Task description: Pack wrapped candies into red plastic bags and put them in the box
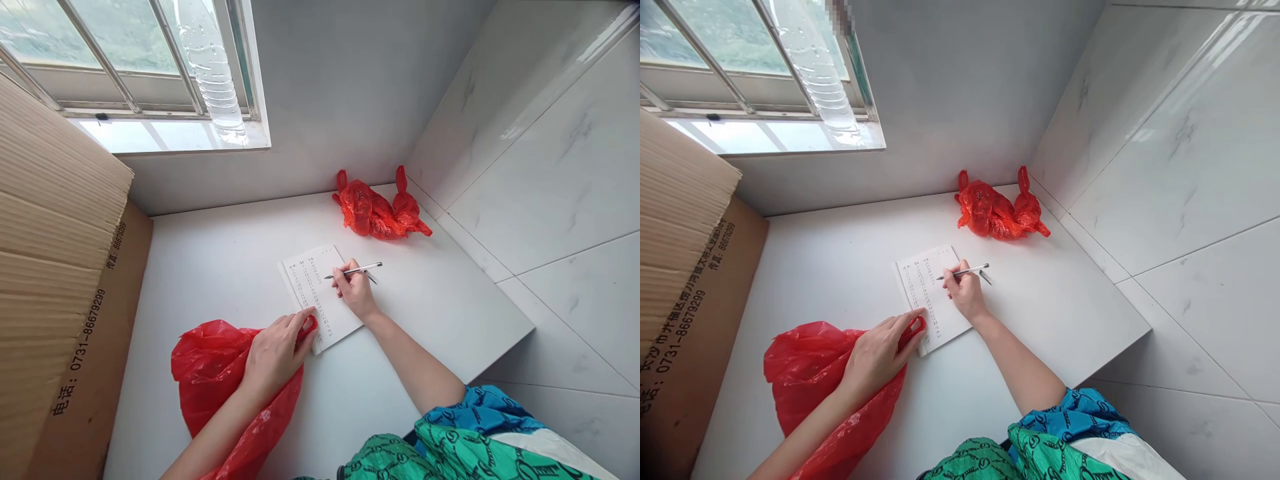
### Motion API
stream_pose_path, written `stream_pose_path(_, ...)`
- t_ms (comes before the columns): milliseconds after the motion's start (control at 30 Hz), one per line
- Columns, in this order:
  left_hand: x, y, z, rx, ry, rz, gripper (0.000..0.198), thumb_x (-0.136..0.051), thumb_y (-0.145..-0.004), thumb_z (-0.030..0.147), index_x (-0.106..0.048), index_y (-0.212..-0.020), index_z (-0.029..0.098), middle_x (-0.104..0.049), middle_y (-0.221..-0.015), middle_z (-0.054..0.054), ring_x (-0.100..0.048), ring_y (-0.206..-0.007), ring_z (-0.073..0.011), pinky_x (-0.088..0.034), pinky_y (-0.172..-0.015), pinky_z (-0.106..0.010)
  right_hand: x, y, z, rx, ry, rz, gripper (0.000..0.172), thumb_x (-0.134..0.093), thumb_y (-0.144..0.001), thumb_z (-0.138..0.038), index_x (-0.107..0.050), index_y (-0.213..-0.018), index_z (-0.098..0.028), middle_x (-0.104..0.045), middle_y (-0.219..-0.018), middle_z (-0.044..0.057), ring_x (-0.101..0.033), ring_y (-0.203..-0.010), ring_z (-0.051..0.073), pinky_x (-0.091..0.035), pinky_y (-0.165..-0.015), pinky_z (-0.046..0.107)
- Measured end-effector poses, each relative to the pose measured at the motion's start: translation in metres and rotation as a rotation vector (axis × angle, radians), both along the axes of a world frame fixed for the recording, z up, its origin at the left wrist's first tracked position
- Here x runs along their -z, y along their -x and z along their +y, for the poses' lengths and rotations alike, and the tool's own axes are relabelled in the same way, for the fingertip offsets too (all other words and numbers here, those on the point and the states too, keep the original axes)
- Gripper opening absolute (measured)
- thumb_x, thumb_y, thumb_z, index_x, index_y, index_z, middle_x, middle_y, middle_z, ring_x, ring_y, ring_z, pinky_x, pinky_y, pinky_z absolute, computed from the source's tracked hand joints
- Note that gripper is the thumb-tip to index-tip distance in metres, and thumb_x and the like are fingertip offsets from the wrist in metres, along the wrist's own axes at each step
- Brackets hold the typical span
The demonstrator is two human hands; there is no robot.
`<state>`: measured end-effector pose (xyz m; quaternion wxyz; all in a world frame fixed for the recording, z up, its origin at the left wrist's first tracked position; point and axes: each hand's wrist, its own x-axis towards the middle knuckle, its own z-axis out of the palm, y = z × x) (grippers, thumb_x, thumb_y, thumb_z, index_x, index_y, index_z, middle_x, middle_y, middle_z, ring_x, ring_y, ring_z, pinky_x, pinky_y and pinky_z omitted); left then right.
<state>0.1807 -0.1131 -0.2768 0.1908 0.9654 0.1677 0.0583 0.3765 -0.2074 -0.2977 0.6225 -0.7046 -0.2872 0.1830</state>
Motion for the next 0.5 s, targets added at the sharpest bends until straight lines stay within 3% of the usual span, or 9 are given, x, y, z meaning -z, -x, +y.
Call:
stream_pose_path(100, -0.001, 0.000, 0.000, -0.002, 0.014, 0.014, 0.034, -0.042, -0.102, 0.041, -0.053, -0.132, 0.029, -0.071, -0.098, -0.001, -0.067, -0.087, -0.0177, -0.041, -0.062, -0.026, -0.013, -0.012, -0.010, 0.200, -0.180, 0.032, 0.032, -0.057, -0.091, -0.052, -0.044, -0.086, -0.024, -0.058, -0.063, -0.007, -0.049, -0.044, 0.008, -0.042, -0.042, 0.020)
stream_pose_path(200, -0.002, 0.001, 0.001, -0.008, 0.013, 0.027, 0.034, -0.041, -0.102, 0.041, -0.053, -0.132, 0.030, -0.071, -0.100, -0.001, -0.067, -0.088, -0.0179, -0.042, -0.063, -0.026, -0.036, -0.028, -0.040, 0.316, -0.180, -0.182, 0.026, -0.057, -0.093, -0.048, -0.051, -0.092, -0.023, -0.057, -0.067, -0.005, -0.050, -0.047, 0.008, -0.046, -0.045, 0.020)
stream_pose_path(333, -0.002, 0.000, 0.003, -0.015, 0.014, 0.038, 0.035, -0.039, -0.102, 0.042, -0.053, -0.131, 0.029, -0.072, -0.099, -0.001, -0.068, -0.086, -0.0178, -0.041, -0.062, -0.026, -0.054, -0.043, -0.095, 0.198, 0.099, -0.532, 0.021, -0.051, -0.097, -0.036, -0.063, -0.112, -0.025, -0.066, -0.105, 0.005, -0.066, -0.085, 0.015, -0.058, -0.077, 0.032)
stream_pose_path(400, -0.002, -0.002, 0.004, -0.015, 0.016, 0.039, 0.035, -0.039, -0.102, 0.042, -0.054, -0.131, 0.030, -0.072, -0.100, -0.001, -0.068, -0.087, -0.0181, -0.042, -0.062, -0.026, -0.051, -0.044, -0.118, 0.103, 0.151, -0.530, 0.027, -0.044, -0.100, -0.032, -0.064, -0.117, -0.026, -0.063, -0.118, 0.007, -0.065, -0.103, 0.019, -0.059, -0.085, 0.036)
stream_pose_path(500, -0.003, -0.003, 0.004, -0.014, 0.011, 0.035, 0.036, -0.039, -0.101, 0.043, -0.054, -0.131, 0.030, -0.072, -0.102, -0.001, -0.068, -0.087, -0.0186, -0.043, -0.063, -0.026, -0.041, -0.041, -0.137, 0.071, 0.100, -0.355, 0.028, -0.043, -0.100, -0.035, -0.065, -0.114, -0.026, -0.061, -0.118, 0.007, -0.066, -0.102, 0.019, -0.061, -0.084, 0.037)
